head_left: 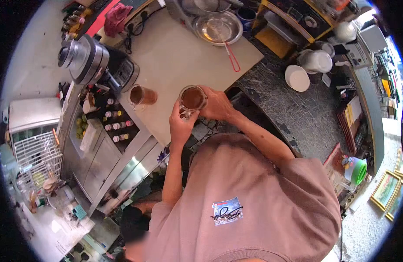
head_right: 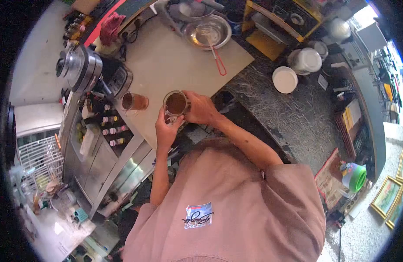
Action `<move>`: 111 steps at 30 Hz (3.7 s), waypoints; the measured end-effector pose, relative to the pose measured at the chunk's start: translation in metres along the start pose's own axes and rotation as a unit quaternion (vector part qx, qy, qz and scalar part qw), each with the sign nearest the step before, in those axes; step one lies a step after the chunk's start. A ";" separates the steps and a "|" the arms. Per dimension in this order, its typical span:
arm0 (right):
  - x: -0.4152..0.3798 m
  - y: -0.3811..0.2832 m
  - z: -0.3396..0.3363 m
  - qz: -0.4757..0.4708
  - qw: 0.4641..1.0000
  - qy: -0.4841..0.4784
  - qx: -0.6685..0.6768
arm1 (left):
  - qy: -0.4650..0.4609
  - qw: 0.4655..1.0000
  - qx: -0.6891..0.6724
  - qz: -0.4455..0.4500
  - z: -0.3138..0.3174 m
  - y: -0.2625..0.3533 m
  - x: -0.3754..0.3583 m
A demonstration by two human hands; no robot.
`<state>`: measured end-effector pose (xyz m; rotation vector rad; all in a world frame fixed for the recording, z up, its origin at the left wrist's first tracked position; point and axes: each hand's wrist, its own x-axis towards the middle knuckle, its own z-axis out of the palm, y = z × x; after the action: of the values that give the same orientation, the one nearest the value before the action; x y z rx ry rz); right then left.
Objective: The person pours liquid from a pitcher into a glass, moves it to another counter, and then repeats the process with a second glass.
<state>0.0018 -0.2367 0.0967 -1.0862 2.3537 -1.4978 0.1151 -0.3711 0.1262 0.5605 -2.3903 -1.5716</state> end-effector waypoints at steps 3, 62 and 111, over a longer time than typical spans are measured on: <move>0.016 -0.005 0.026 -0.008 0.999 -0.030 0.009 | 0.027 1.000 -0.012 -0.004 -0.020 -0.017 -0.001; -0.443 0.065 -0.216 0.346 0.659 0.663 -0.084 | -0.462 0.795 0.165 0.356 0.338 0.092 -0.063; -0.410 0.080 -0.226 0.061 0.394 0.543 0.739 | -0.642 0.726 -0.221 0.106 0.427 0.154 -0.123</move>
<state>0.1531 0.2102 0.0399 0.7744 0.0084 -3.2497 0.0310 0.0910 0.0989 -1.2933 -2.3128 -2.7788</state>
